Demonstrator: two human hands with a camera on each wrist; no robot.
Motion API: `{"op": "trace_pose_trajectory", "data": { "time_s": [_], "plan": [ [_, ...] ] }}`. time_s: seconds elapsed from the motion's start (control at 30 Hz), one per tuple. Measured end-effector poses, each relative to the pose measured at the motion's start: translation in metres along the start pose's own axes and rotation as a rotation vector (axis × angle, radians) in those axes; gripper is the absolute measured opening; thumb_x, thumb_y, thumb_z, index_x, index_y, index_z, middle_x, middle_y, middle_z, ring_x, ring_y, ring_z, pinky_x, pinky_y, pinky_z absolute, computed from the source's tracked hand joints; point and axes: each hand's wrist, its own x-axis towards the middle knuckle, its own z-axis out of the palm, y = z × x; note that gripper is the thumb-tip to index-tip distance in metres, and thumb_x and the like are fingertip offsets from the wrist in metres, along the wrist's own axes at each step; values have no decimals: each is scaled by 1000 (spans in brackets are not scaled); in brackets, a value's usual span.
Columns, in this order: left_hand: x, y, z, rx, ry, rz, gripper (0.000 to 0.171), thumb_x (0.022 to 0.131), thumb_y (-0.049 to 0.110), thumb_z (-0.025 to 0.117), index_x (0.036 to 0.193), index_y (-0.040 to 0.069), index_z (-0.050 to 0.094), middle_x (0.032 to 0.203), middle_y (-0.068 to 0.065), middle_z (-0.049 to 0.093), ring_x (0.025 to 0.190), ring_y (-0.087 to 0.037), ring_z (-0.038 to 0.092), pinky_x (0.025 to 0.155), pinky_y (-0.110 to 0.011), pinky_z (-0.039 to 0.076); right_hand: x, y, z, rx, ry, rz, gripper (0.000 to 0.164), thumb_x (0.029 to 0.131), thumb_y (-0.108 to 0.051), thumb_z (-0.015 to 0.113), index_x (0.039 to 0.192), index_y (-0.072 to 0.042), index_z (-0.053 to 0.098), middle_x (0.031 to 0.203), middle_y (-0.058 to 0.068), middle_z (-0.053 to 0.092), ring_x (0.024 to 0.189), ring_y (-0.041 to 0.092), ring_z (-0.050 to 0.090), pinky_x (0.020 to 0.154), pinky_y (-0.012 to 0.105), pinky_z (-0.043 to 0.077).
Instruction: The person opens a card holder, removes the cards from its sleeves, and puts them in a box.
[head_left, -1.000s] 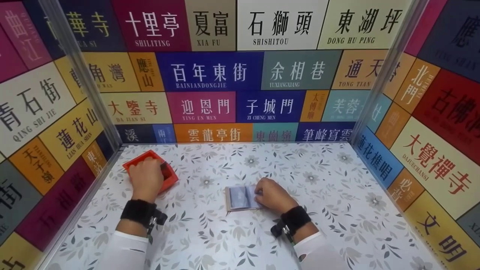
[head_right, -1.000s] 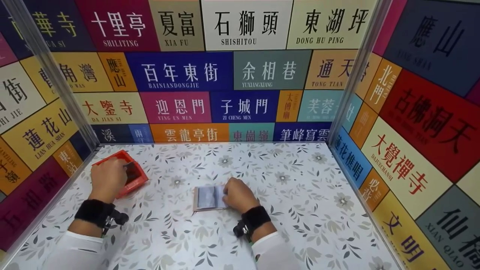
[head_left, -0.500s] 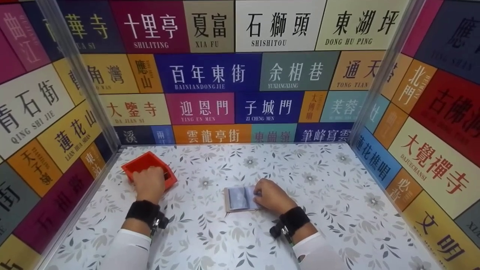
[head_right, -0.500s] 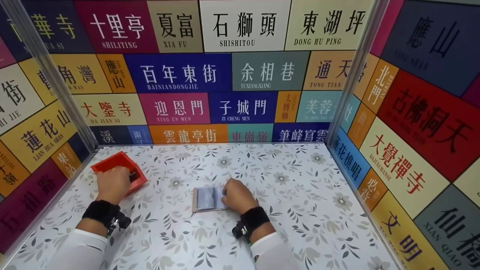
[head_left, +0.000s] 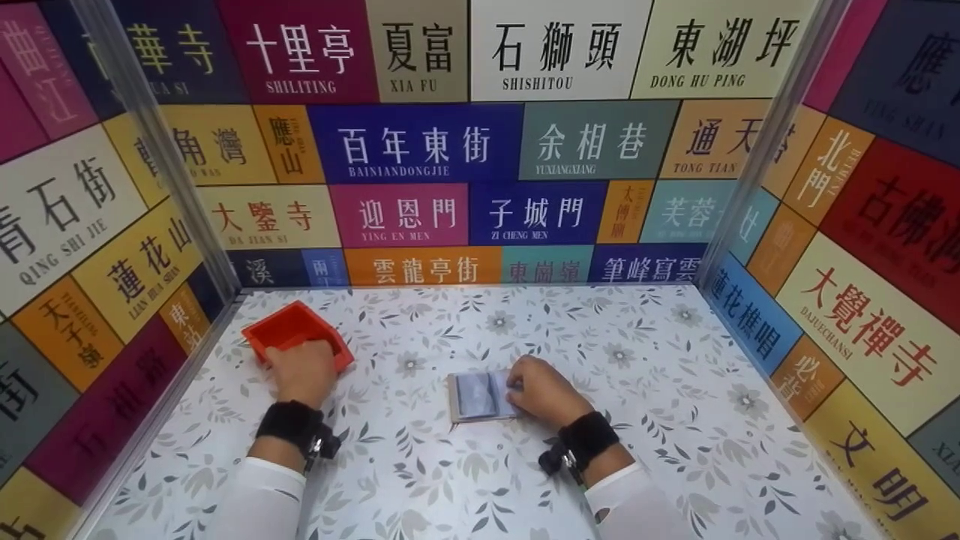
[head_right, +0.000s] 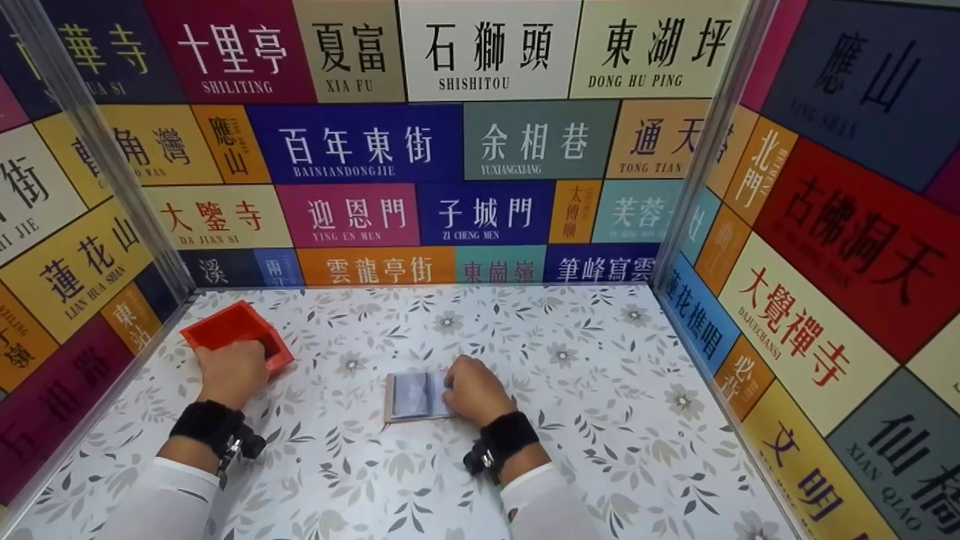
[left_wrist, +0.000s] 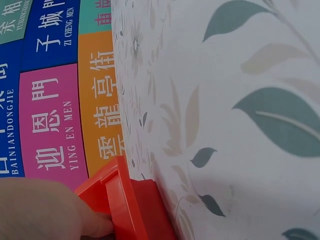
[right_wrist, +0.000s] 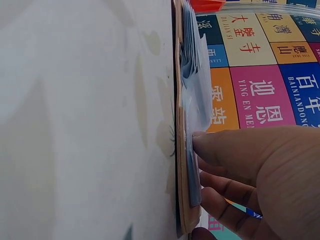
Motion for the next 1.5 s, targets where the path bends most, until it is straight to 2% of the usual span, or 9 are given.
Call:
{"op": "trace_pose_trajectory", "data": {
  "time_s": [0.27,0.37,0.5,0.57,0.67,0.77,1.0,1.3,1.5],
  "plan": [
    [-1,6,5,-30,36,1,25,103,21,79,105,-4,79,93,-27,80,84,-47,71,98,-70,46,1,1,2,6,0,12,11,96,-11,87,104,-7,82,113,7,73,112,31,72,109,52,59],
    [0,15,1,-82,119,28,23,99,17,80,99,-5,80,91,-27,79,83,-48,71,92,-66,48,1,1,1,12,-4,13,12,96,-10,87,105,-6,82,113,7,73,112,31,72,109,53,59],
    [-2,35,-5,-205,303,155,13,96,4,75,86,-3,80,79,-22,75,78,-47,71,78,-58,53,1,1,1,16,-7,18,12,95,-11,87,105,-6,81,112,7,73,111,30,72,108,53,60],
    [-5,50,-8,-271,339,236,12,96,4,76,87,-1,82,77,-19,75,77,-44,72,75,-56,56,1,1,1,19,-8,26,13,95,-11,87,106,-7,81,113,6,73,111,30,72,107,52,60],
    [-11,74,-14,-333,289,313,9,98,11,82,98,4,87,85,-13,78,82,-38,75,80,-54,62,1,0,1,28,-6,38,14,95,-11,87,107,-8,80,114,6,73,112,29,72,108,52,60],
    [-16,95,-19,-366,205,331,13,99,17,84,108,8,88,94,-10,81,91,-34,77,87,-53,65,0,0,1,37,-8,43,15,95,-12,87,108,-8,79,115,5,73,114,29,72,109,52,59],
    [-22,130,-17,-459,121,393,17,99,18,86,111,7,88,101,-10,80,99,-35,80,92,-54,65,1,0,-1,-14,-13,17,13,95,-11,88,105,-6,82,113,7,74,111,29,73,105,52,61],
    [-28,162,-12,-528,-71,527,27,96,9,84,123,7,86,119,-8,77,119,-36,76,105,-53,62,1,1,-1,-12,-7,53,14,95,-13,88,106,-9,80,112,6,74,111,30,73,106,52,61],
    [-34,169,-8,-548,-191,557,32,96,16,87,127,11,86,124,-6,77,121,-30,76,108,-49,62,2,0,-2,-16,-19,46,14,95,-14,88,106,-8,81,114,6,74,112,30,73,107,51,60]
  ]
}}
